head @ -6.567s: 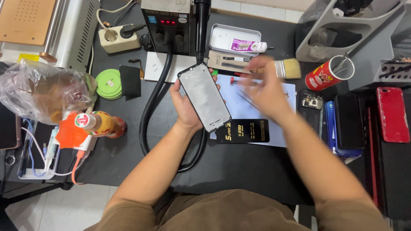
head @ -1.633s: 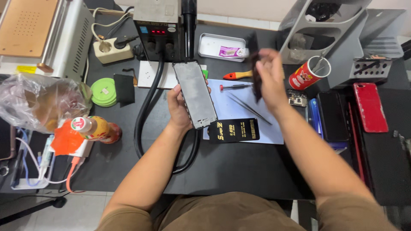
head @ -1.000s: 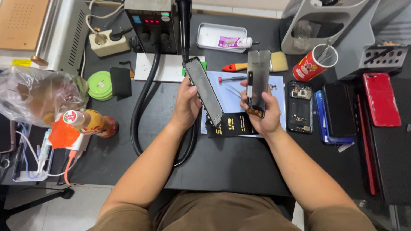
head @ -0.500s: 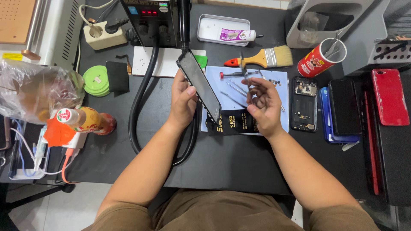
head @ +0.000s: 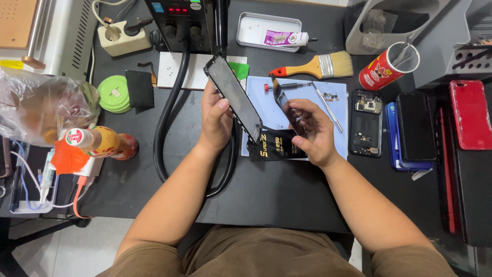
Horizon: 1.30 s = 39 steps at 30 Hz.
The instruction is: The person applies adhesive to the edges of a smartphone screen frame, then aligns and presses the screen onto the phone body. They then use a screwdriver to tighten screws on the internal components.
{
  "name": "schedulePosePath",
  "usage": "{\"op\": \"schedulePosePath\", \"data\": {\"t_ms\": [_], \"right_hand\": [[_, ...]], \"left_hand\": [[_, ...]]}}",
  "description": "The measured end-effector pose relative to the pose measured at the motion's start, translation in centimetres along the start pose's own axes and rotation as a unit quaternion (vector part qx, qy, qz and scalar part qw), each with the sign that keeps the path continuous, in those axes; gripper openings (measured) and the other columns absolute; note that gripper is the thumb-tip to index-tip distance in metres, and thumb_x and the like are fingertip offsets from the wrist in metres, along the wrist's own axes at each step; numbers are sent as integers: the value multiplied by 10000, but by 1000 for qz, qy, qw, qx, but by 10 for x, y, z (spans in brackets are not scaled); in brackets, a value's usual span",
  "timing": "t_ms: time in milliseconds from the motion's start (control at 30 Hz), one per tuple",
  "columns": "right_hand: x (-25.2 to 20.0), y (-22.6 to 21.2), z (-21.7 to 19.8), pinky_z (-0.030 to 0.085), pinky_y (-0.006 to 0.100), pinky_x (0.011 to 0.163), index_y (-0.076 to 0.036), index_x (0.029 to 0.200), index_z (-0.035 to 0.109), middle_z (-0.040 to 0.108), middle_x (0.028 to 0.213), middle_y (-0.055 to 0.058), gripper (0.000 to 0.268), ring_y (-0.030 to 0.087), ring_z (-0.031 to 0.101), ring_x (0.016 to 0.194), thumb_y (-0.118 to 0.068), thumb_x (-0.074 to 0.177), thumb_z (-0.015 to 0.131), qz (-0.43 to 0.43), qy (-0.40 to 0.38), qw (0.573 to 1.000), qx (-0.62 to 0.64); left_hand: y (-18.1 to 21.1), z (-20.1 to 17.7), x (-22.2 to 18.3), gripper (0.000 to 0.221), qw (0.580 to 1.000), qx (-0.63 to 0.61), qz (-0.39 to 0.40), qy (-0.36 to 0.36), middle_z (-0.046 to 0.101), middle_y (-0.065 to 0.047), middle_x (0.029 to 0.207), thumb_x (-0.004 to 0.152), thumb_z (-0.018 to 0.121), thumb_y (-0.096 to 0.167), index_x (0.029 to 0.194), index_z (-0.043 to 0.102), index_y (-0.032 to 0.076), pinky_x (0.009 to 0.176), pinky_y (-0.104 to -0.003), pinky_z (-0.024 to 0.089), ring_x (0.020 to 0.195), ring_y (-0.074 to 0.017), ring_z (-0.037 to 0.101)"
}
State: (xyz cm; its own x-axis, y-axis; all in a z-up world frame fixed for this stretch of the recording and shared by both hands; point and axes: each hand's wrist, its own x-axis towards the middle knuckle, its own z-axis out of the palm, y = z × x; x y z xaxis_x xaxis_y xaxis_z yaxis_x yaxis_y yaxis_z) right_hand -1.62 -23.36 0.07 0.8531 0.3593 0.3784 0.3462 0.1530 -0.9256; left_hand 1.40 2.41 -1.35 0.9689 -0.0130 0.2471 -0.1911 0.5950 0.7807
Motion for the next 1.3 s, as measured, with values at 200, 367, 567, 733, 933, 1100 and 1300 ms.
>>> {"op": "schedulePosePath", "data": {"t_ms": [200, 367, 567, 733, 933, 1100, 1300], "right_hand": [[1, -1, 1, 439, 343, 1183, -10, 1427, 513, 545, 1447, 110, 618, 223, 555, 1380, -246, 910, 756, -14, -19, 1000, 11], [0, 0, 0, 444, 354, 1187, -10, 1434, 505, 540, 1458, 107, 634, 223, 545, 1396, -213, 897, 774, -9, -26, 1000, 10], [-1, 4, 0, 476, 332, 1121, -18, 1443, 503, 537, 1455, 99, 644, 201, 547, 1349, -200, 896, 789, -9, -27, 999, -14], [-3, 2, 5, 478, 322, 1071, -18, 1462, 486, 543, 1498, 137, 638, 209, 588, 1291, -241, 929, 756, -5, 4, 999, -32], [1, -2, 17, 551, 374, 1059, -56, 1525, 367, 530, 1536, 208, 691, 295, 672, 1263, -406, 1022, 685, -16, 64, 998, 6], [3, -8, 25, 514, 464, 1197, -72, 1546, 316, 468, 1563, 208, 665, 390, 559, 1453, -304, 1050, 694, -16, 54, 998, 33], [3, -9, 31, 483, 480, 1238, -79, 1543, 294, 449, 1563, 187, 663, 380, 474, 1527, -165, 1032, 708, -9, 56, 996, 64]], "left_hand": [[9, 7, 1, 859, 1000, -9, 2, -5, 581, -112, 1322, 847, 752, 486, 1486, 423, 15, 1091, -342, 472, 1230, -198, 593], [7, 5, 3, 848, 1000, -11, 7, 0, 589, -124, 1301, 860, 742, 472, 1490, 432, -3, 1065, -334, 480, 1210, -207, 600], [4, 5, 1, 846, 1000, 13, -6, -14, 567, -125, 1321, 853, 739, 432, 1504, 421, -4, 1032, -338, 493, 1197, -196, 593], [-3, 10, -1, 797, 998, 34, 16, -46, 542, -140, 1413, 881, 754, 354, 1497, 402, -10, 1196, -358, 403, 1358, -227, 531], [-7, 14, -5, 725, 996, 61, -4, -64, 512, -137, 1451, 885, 760, 253, 1467, 407, 3, 1241, -379, 355, 1444, -246, 463], [-12, 19, -9, 658, 995, 47, -33, -80, 499, -138, 1455, 900, 742, 159, 1452, 419, 3, 1170, -377, 435, 1451, -247, 456], [-16, 23, -11, 661, 994, 32, -47, -96, 477, -134, 1476, 902, 727, 91, 1465, 388, 17, 1065, -384, 549, 1450, -229, 447]]}}
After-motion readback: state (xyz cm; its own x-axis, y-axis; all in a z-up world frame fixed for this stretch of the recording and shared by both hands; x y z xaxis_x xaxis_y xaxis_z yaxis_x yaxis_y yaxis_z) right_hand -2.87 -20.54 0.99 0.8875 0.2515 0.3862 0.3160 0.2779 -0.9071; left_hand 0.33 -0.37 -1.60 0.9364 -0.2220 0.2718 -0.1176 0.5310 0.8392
